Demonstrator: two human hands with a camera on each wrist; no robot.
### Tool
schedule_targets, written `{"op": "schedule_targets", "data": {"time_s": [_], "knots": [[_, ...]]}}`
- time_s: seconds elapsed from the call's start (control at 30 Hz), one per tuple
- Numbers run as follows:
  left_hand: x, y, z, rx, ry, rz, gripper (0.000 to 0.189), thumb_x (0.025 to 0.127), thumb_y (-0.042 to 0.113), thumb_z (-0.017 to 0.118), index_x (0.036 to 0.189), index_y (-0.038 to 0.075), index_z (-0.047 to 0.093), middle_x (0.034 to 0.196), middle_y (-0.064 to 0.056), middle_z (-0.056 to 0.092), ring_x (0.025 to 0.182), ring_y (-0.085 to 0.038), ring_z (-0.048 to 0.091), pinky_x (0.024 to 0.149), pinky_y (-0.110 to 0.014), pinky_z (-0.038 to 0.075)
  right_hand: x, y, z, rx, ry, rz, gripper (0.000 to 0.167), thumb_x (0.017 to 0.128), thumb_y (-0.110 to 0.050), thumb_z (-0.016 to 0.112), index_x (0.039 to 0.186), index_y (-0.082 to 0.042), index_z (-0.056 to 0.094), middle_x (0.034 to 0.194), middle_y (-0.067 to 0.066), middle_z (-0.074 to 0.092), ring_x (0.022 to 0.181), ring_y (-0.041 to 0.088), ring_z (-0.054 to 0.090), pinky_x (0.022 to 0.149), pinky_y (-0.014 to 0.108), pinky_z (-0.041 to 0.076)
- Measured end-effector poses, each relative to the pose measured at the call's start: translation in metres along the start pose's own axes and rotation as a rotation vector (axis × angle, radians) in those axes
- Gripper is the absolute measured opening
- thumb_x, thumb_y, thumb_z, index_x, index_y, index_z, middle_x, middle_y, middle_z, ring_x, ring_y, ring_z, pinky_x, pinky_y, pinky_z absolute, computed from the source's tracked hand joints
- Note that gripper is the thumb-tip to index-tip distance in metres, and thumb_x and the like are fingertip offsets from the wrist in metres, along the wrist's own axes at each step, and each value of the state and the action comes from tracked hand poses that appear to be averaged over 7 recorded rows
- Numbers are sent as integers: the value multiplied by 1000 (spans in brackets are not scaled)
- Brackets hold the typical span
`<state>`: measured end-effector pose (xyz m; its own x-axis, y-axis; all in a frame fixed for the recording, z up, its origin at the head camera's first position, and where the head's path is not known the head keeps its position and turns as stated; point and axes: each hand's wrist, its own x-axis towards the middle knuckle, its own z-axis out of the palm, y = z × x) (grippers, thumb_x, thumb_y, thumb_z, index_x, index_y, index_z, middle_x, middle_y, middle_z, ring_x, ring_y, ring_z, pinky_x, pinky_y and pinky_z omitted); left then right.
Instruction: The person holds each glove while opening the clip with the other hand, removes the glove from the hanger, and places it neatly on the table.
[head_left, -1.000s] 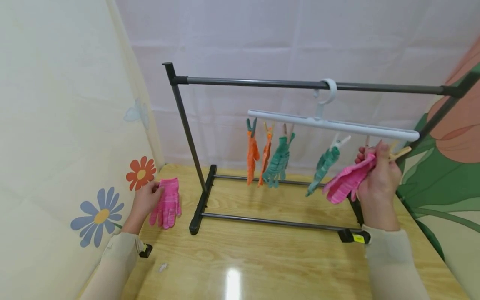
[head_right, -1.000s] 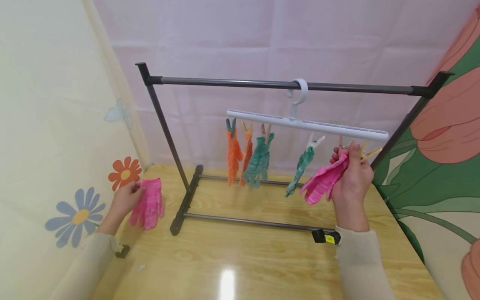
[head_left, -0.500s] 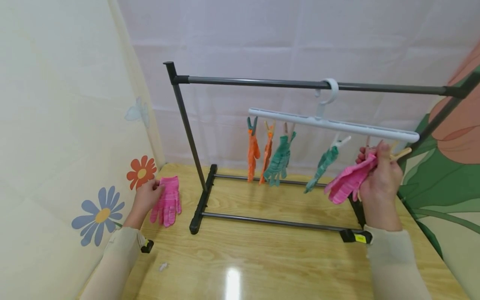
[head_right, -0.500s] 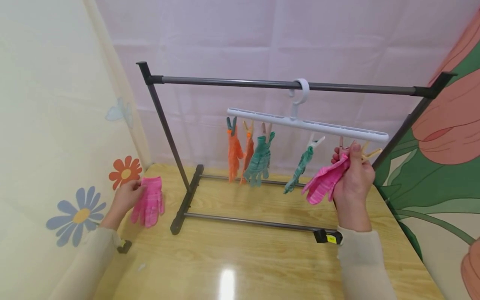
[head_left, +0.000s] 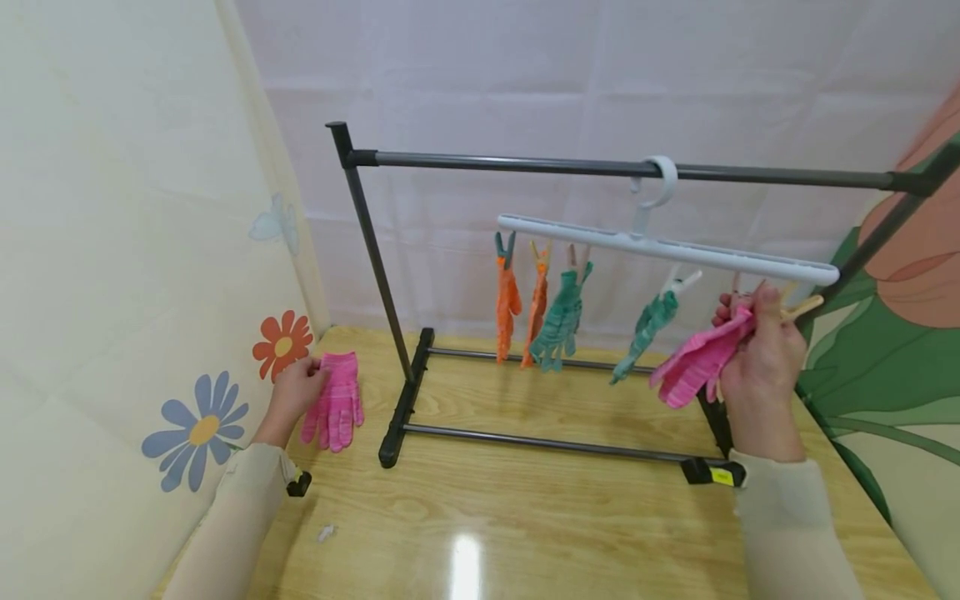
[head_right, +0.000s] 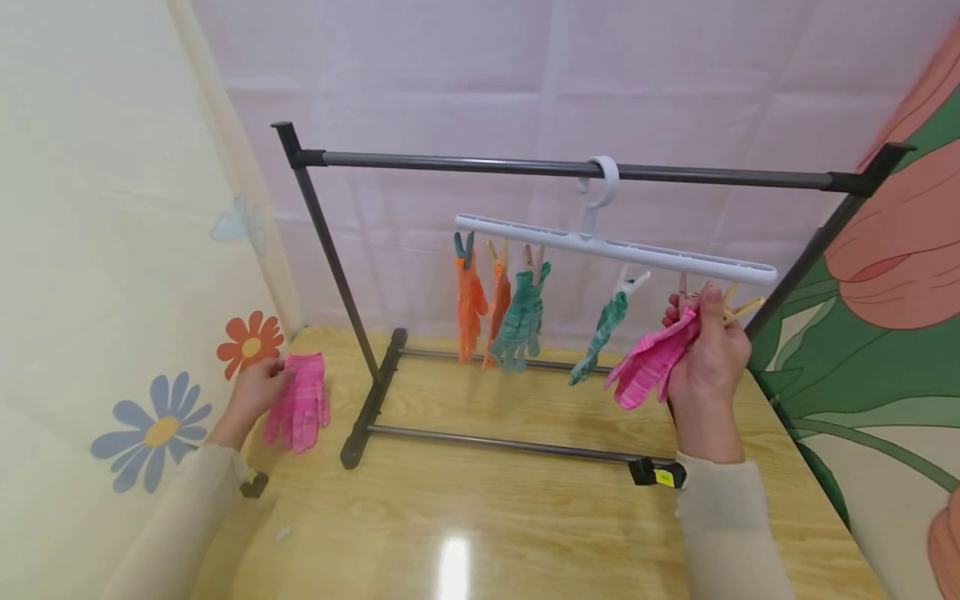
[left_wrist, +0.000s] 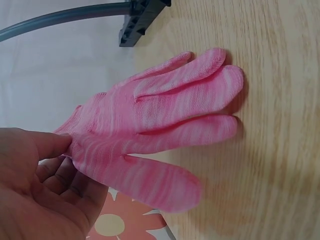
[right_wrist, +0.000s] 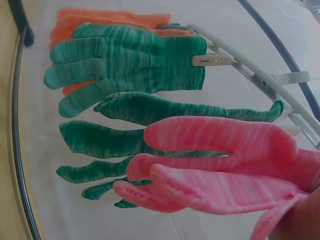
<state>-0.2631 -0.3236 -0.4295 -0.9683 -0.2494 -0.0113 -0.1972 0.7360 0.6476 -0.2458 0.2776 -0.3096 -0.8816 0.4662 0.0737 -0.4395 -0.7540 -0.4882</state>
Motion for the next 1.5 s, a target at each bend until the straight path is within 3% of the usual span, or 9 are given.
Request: {"op": "schedule_targets", "data": {"time_s": [0.27,0.53,0.83,1.0,1.2,1.5], "knots": [[7,-7,3,5,4,-2,33,105,21,51,118,-7,61,102,-20,63,86,-28,56,71,-34,47,-1,-1,1,-1,-12,6,34,92,-16,73,75,12,62,73,23,68,60,29,66,59,36,59],[13,-12,4,-3,-40,-14,39,106,21,49,126,-11,58,111,-26,63,91,-32,57,77,-39,50,-2,-2,0,-11,-18,13,34,92,-16,73,76,12,62,75,22,68,62,29,67,60,36,59],[16,-13,2,20,-76,-61,43,108,23,47,133,-11,54,118,-27,62,94,-32,55,79,-38,49,0,-3,-2,-17,-38,8,33,91,-16,74,76,12,63,73,21,68,62,28,67,61,35,59],[15,-16,-1,72,-107,-73,41,108,19,45,131,-13,55,114,-27,60,93,-33,54,79,-40,48,1,-3,-2,-42,-55,12,32,90,-17,75,78,11,63,73,20,69,64,27,67,62,34,60],[8,-21,-11,142,-134,-95,44,105,14,42,137,-16,47,132,-36,53,113,-46,54,96,-54,48,3,-5,-2,-54,-66,38,30,90,-17,76,80,9,64,73,19,69,67,26,68,65,34,60],[4,-22,-18,169,-137,-104,49,97,9,44,138,-18,45,136,-38,50,118,-50,52,99,-56,46,3,-7,-4,-50,-76,58,30,91,-18,75,81,8,63,75,19,69,70,28,69,67,35,61]]}}
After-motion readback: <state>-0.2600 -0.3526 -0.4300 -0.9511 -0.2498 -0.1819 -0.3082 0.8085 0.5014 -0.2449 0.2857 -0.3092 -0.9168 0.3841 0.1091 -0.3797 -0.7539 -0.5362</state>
